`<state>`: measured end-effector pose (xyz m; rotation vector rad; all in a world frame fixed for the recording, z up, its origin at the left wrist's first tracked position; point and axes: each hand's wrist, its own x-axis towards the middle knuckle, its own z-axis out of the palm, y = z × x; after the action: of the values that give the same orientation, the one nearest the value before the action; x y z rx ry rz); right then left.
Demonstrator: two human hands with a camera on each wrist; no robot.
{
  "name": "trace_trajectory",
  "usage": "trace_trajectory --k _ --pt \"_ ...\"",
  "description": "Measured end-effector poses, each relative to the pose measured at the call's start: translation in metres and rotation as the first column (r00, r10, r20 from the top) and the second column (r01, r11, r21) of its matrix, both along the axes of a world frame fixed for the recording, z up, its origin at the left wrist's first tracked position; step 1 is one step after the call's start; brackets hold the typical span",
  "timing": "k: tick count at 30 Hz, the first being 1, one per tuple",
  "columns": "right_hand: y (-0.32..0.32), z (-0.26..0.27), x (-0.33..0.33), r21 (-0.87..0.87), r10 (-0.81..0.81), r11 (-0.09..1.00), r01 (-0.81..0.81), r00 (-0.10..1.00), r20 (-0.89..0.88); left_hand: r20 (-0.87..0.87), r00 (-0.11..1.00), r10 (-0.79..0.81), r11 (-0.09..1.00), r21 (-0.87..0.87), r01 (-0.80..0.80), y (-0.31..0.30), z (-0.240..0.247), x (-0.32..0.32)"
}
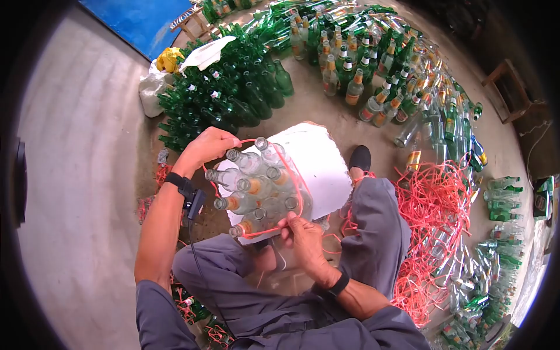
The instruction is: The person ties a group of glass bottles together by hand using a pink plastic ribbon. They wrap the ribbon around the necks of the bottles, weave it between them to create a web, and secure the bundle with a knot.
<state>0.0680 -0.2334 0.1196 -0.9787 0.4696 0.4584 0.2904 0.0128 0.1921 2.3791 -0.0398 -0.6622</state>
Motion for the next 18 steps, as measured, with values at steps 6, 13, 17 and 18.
trace_trajectory --k 6,13,17,18 --pt "0.003 -0.005 0.004 0.008 -0.056 0.998 0.057 0.998 -0.019 0.01 0.984 0.18 0.974 -0.142 -0.177 0.039 -0.012 -0.031" --pt "0.002 -0.006 0.005 0.029 -0.115 0.993 0.115 0.993 -0.004 -0.032 0.877 0.479 0.815 -0.355 -0.458 0.049 -0.046 -0.096" --pt "-0.003 -0.012 0.01 -0.047 -0.122 0.991 0.125 0.991 0.059 0.274 0.885 0.377 0.922 -0.196 -0.333 0.049 -0.054 -0.13" --pt "-0.004 -0.012 0.01 -0.047 -0.119 0.991 0.122 0.991 0.058 0.273 0.883 0.38 0.921 -0.197 -0.336 0.045 -0.051 -0.141"
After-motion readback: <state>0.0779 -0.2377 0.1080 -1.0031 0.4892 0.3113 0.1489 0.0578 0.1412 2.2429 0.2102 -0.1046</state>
